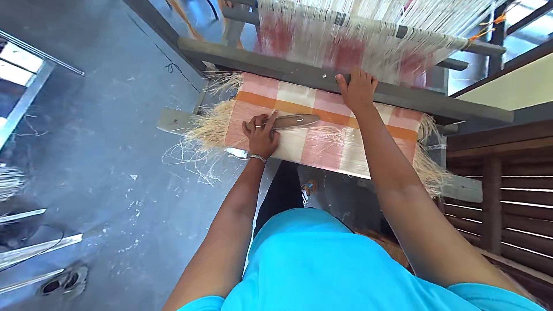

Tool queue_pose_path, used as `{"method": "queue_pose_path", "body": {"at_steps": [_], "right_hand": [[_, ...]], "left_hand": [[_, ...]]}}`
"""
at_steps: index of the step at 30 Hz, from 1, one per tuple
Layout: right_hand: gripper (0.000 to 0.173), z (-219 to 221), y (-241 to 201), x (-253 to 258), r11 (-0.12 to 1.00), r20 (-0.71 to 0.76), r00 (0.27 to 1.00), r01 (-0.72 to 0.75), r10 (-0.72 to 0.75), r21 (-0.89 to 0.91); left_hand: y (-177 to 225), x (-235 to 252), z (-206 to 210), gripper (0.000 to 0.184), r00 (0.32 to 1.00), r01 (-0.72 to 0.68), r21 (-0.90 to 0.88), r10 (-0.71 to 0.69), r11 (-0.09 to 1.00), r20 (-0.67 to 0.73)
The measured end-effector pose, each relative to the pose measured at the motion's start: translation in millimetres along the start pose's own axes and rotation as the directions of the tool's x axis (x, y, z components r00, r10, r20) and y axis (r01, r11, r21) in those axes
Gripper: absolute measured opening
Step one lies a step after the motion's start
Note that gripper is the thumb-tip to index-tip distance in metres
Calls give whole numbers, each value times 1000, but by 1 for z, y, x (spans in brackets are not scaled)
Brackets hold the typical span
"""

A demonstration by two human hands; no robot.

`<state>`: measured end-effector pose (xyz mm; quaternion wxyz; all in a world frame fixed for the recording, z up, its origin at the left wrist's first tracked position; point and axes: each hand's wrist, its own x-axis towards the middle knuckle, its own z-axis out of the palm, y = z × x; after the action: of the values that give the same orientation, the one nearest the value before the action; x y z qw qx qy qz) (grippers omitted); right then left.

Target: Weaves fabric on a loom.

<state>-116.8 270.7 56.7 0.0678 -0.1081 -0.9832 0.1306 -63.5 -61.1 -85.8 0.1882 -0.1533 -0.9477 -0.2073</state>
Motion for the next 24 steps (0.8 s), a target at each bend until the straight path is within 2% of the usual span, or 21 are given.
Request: {"method": "queue_pose_path", "body": {"at_steps": [3, 8, 18, 24], "right_hand": [[78, -9, -2, -6, 1000, 69, 998, -14, 14, 3], [79, -7, -4, -4, 999, 92, 995, -43, 46, -28], [82, -5, 2, 1, 999, 89, 995, -47, 48, -18], [78, -6, 0, 2, 998, 53, 997, -54, 53, 21]], "left_hand": [[3, 2, -1, 59, 999, 28, 5, -28, 1000, 27], [1, 1, 2, 60, 997, 43, 27, -44, 999, 58], [2, 5, 3, 58, 994, 53, 55, -58, 997, 95], [-3, 4, 7, 60, 996, 10, 56, -15, 998, 84]]}}
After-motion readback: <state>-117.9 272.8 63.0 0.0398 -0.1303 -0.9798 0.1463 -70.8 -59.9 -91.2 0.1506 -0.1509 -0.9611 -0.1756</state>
